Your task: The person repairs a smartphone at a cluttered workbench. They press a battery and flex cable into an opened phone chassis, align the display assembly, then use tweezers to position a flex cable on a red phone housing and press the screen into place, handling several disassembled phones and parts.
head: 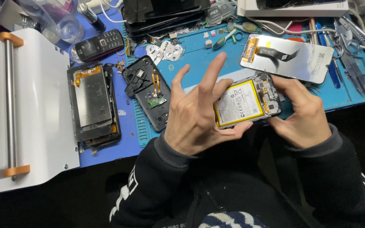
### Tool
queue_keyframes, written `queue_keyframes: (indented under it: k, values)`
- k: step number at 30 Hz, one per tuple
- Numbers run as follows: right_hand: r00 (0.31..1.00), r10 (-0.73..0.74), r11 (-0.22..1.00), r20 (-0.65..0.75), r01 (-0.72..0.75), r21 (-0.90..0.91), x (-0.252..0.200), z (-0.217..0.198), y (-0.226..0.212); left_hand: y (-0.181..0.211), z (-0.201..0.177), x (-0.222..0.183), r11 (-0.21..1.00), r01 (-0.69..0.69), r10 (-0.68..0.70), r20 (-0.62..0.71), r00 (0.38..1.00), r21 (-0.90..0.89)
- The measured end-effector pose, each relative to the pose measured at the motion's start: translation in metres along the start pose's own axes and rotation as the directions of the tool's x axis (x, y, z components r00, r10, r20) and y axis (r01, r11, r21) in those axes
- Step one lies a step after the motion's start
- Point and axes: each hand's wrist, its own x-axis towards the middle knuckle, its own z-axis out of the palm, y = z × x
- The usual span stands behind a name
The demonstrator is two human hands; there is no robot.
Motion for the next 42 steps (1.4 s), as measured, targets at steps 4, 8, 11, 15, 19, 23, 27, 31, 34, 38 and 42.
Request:
queue_keyframes:
  k: [4,8,11,15,19,23,27,31,34,38,42]
  values:
    - [0.998,0.054,0.998,0.014,-0.055,0.019,0.001,-0.001,-0.001,0.0,0.0,-0.001,1.0,0.001,-0.003,-0.053,0.999,-0.024]
    - [0.995,-0.098,0.995,0.002,0.098,0.028,0.001,0.0,0.002,0.001,-0.004,0.0,0.998,0.036,-0.04,-0.089,0.995,-0.055]
    - [0.993,-0.119,0.993,0.009,0.119,0.018,0.0,0.001,0.005,0.003,-0.007,0.001,0.997,0.047,-0.054,-0.118,0.992,-0.061]
    - [0.993,-0.119,0.992,0.019,0.119,-0.027,-0.002,0.002,0.008,0.007,-0.012,0.003,0.998,0.033,-0.043,-0.172,0.984,-0.062]
    - [0.992,-0.122,0.992,0.014,0.122,-0.021,-0.003,-0.003,0.004,0.011,-0.017,0.002,0.999,0.037,-0.038,-0.18,0.983,-0.013]
    - [0.979,0.204,0.854,-0.025,-0.165,0.493,0.001,-0.023,-0.004,0.013,-0.018,0.003,0.996,-0.068,0.077,-0.181,0.981,0.056]
    - [0.882,0.326,0.675,0.34,-0.469,0.57,-0.007,-0.043,0.026,0.024,-0.019,0.008,0.979,-0.205,0.203,-0.095,0.975,-0.009]
    - [0.845,0.264,0.747,0.466,-0.485,0.455,0.0,-0.028,-0.003,0.033,-0.012,0.006,0.975,-0.214,0.207,0.109,0.972,0.06]
    - [0.809,0.386,0.661,0.443,-0.578,0.479,-0.015,-0.015,0.022,0.034,-0.014,-0.001,0.955,-0.246,0.229,0.113,0.967,0.167]
    - [0.844,0.424,0.411,0.329,-0.503,0.76,-0.013,-0.005,0.002,0.04,-0.037,-0.025,0.966,-0.202,0.222,-0.115,0.968,0.164]
    - [0.874,0.334,0.266,0.354,-0.447,0.854,0.004,0.004,-0.039,0.01,-0.043,-0.084,0.975,-0.14,0.169,-0.168,0.971,0.172]
